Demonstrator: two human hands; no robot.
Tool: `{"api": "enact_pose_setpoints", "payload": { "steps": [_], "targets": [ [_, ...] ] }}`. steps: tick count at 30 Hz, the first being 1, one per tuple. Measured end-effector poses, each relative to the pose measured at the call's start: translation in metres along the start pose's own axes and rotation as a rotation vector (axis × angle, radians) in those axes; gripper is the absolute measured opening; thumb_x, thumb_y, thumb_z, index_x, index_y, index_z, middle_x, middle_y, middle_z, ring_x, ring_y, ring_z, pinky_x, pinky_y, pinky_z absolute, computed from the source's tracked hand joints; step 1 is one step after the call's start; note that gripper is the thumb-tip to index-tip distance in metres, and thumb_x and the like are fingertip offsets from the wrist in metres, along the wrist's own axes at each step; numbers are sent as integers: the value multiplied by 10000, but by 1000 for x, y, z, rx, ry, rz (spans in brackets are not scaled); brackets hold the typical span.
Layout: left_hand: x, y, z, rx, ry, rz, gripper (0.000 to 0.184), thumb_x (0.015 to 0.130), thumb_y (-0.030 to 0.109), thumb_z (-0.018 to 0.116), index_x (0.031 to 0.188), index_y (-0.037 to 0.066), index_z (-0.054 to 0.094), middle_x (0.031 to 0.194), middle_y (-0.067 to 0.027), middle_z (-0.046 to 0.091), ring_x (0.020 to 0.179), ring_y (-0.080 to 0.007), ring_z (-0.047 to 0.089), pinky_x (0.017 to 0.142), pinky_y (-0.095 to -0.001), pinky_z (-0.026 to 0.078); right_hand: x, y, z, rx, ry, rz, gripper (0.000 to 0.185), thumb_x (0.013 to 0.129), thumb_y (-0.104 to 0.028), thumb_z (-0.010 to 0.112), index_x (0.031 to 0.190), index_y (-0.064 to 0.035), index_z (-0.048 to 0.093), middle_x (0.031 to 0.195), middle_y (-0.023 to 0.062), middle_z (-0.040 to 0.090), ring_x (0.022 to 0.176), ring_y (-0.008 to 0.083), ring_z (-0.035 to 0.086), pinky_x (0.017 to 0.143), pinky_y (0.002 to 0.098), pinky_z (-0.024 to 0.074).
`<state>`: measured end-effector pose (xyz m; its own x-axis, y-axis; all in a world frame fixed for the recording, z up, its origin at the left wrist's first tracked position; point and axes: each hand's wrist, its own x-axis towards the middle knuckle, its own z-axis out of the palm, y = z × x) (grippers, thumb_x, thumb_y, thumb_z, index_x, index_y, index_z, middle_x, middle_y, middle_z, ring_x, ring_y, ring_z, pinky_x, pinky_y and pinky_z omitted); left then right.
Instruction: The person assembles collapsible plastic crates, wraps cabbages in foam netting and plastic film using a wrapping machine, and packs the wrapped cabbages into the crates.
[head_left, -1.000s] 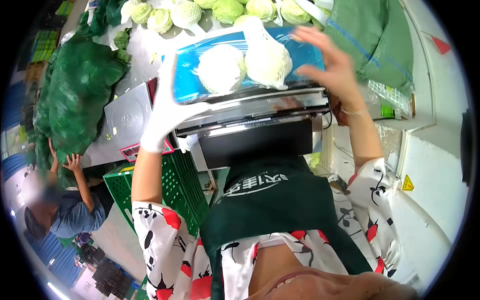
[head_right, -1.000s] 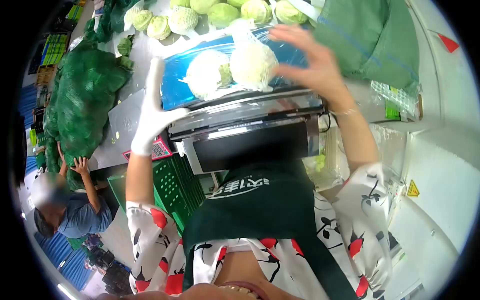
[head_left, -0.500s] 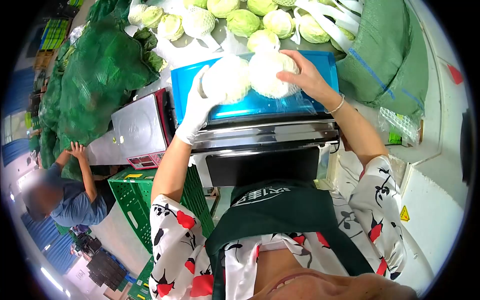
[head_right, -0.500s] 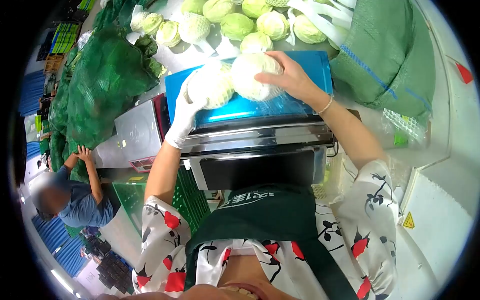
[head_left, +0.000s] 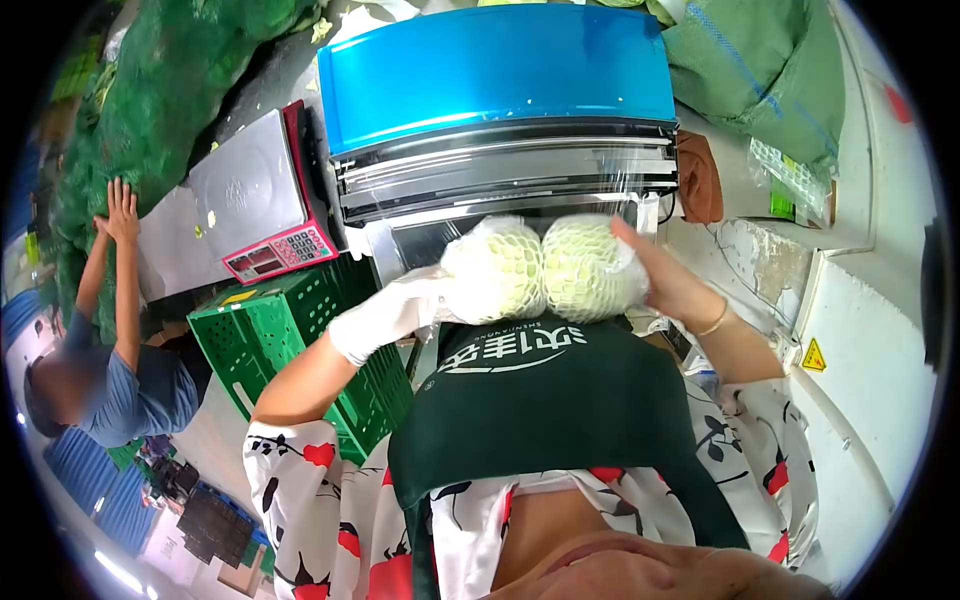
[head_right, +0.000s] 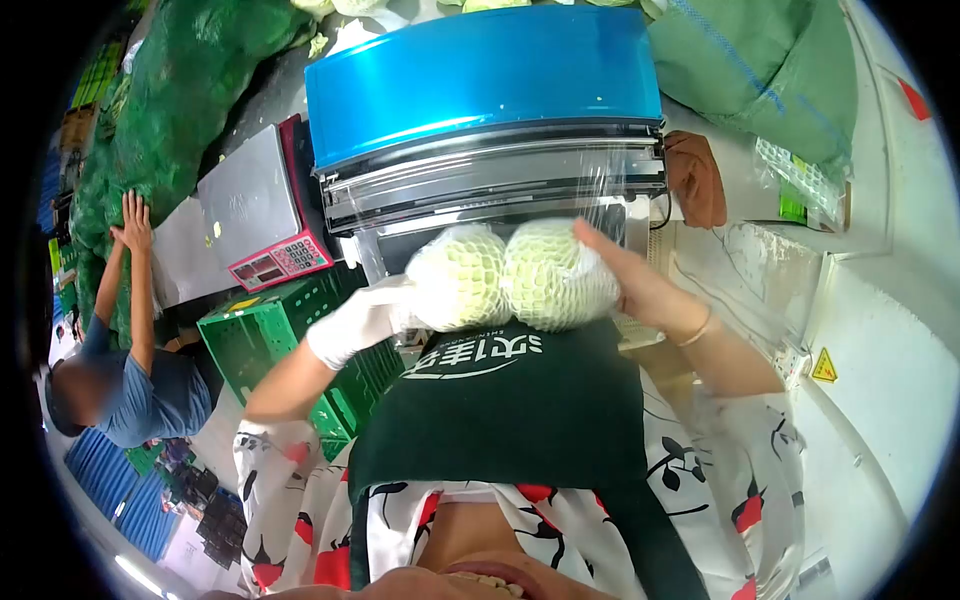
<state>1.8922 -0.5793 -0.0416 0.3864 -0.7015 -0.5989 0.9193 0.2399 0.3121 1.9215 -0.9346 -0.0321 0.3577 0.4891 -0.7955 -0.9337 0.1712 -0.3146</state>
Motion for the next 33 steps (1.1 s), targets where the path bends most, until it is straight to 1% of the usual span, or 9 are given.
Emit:
{"api": "enact_pose_setpoints", "payload": {
  "steps": [5,13,15,18,21,23,25,28,33],
  "targets": [
    [43,-35,-42,-114,153,-48,641,1013,391,520,1487,4,332,1435,-175,507,1286,-275,542,1082,-461,444,42,8,-10,34,91,169,653,973,-619,470,1409,-134,502,1331,54,608,1164,191,623,951,437,523],
    [27,-40,-8,-242,198,127,621,1029,402,491,1492,16,339,1423,-130,529,1319,-255,515,1121,-397,401,30,9,-35,196,-43,143,652,1004,-576,432,1462,-112,433,1407,63,546,1273,233,548,1052,423,452],
    [18,-63,-9,76,377,206,720,927,259,697,1493,-3,338,1375,-160,572,1246,-265,578,1070,-345,444,23,44,-59,-177,74,-109,557,987,-389,576,1444,-103,437,1352,114,586,1235,261,573,1060,414,433],
    [12,-79,-7,1411,769,649,604,865,16,662,1432,73,460,1156,-213,670,1006,-320,699,875,-368,573,5,65,-54,-1067,404,-446,363,943,-210,661,1242,-28,562,1225,154,659,1104,242,656,902,351,518],
    [1,-66,-11,1710,786,773,474,921,-40,559,1382,66,526,977,-146,716,909,-250,724,793,-344,583,16,87,-58,-996,479,-400,229,975,-240,626,1056,-27,603,930,82,704,835,183,693,710,316,547],
    [-4,-64,2,1042,915,659,431,983,17,524,1409,79,505,867,-87,690,794,-154,694,749,-284,569,13,87,-47,-809,541,-610,212,997,-250,592,957,-41,592,752,23,615,672,123,614,588,272,491],
    [-11,-56,19,425,876,679,379,1071,158,425,1434,55,458,671,58,477,567,-28,441,538,-179,408,0,77,-37,-511,545,-644,248,1018,-261,556,877,-58,580,634,-24,522,556,80,522,504,238,427],
    [-13,-78,11,259,818,641,325,1073,200,430,1299,20,580,672,95,446,552,11,324,504,-170,280,-12,74,-39,-74,615,-407,272,1015,-266,534,815,-88,577,538,-80,356,440,18,304,396,213,223],
    [42,-180,-62,266,661,-35,238,975,73,523,1130,-14,682,931,-32,698,847,-105,626,762,-280,516,50,183,-99,-58,633,54,239,1000,-260,548,836,-91,585,614,-44,442,535,81,390,482,273,319]
  ]
}}
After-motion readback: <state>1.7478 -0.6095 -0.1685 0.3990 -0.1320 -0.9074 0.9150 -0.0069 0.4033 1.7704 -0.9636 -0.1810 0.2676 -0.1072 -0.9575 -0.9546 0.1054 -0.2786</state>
